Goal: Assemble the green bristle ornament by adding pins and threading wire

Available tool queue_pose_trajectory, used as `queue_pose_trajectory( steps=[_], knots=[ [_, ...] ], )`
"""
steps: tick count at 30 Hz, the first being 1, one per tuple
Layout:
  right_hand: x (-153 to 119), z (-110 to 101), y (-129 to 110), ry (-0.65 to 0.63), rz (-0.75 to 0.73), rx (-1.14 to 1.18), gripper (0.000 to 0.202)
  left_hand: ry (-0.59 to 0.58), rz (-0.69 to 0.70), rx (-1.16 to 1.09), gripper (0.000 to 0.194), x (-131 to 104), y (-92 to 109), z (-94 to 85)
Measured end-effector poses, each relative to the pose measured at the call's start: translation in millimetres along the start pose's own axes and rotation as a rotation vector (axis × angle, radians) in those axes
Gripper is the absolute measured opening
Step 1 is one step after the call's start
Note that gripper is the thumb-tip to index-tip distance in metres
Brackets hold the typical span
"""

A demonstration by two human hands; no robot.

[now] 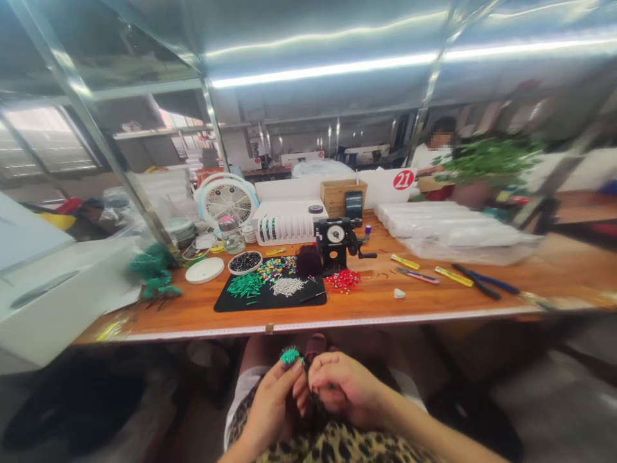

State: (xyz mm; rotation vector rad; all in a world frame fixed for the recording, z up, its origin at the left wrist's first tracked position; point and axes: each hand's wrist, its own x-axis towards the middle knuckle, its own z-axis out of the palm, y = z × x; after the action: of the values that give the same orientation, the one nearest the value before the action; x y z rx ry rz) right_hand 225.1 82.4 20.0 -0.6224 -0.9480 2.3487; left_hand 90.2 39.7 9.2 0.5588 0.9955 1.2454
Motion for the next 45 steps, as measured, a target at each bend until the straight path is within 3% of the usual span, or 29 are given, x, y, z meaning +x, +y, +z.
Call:
queue_pose_trajectory(
  steps=[7,11,14,18,21,25,31,36,38,42,45],
  knots=[
    [4.3,-2.3,6.0,0.148,-0.057,-0.025,0.021,0.062,0.014,-0.015,0.045,0.8,-7.7,-3.3],
    [3.0,-2.7,7.5,0.343,-0.246,-0.433,0.024,0.090,0.055,0.137,0.043,-2.0,2.5,-1.7],
    [-0.7,-1.2,3.6,0.426,-0.276,-0.682,0.021,0.119,0.098,0.334,0.041,-6.8,18.3,5.4],
    [-3.0,-0.2,-0.2,0.387,-0.340,-0.779,0.020,0.113,0.180,0.436,0.036,-10.7,24.2,10.1],
    [0.2,-3.2,5.3,0.359,-0.352,-0.861,0.019,0.153,0.177,0.430,0.036,-10.5,12.6,6.1],
    [5.1,-8.0,19.0,0.258,-0.350,-0.918,0.013,0.198,0.297,0.436,0.038,-7.1,-1.2,0.6],
    [-3.0,-7.8,15.0,0.135,-0.347,-0.825,0.010,0.329,0.312,0.122,0.043,3.4,12.0,-3.8],
    [-4.5,-2.0,0.6,0.320,-0.412,-0.612,0.020,0.123,0.087,0.271,0.039,0.8,16.7,2.2],
    [-2.3,0.8,-1.7,0.303,-0.390,-0.518,0.024,0.022,0.019,0.307,0.040,-1.5,13.3,5.8],
    [1.0,2.1,0.8,0.214,-0.303,-0.369,0.033,-0.110,0.060,0.362,0.039,-1.1,5.0,5.1],
    [1.4,0.4,3.1,0.280,-0.330,-0.411,0.037,-0.131,0.114,0.350,0.038,1.1,1.8,1.3]
  ],
)
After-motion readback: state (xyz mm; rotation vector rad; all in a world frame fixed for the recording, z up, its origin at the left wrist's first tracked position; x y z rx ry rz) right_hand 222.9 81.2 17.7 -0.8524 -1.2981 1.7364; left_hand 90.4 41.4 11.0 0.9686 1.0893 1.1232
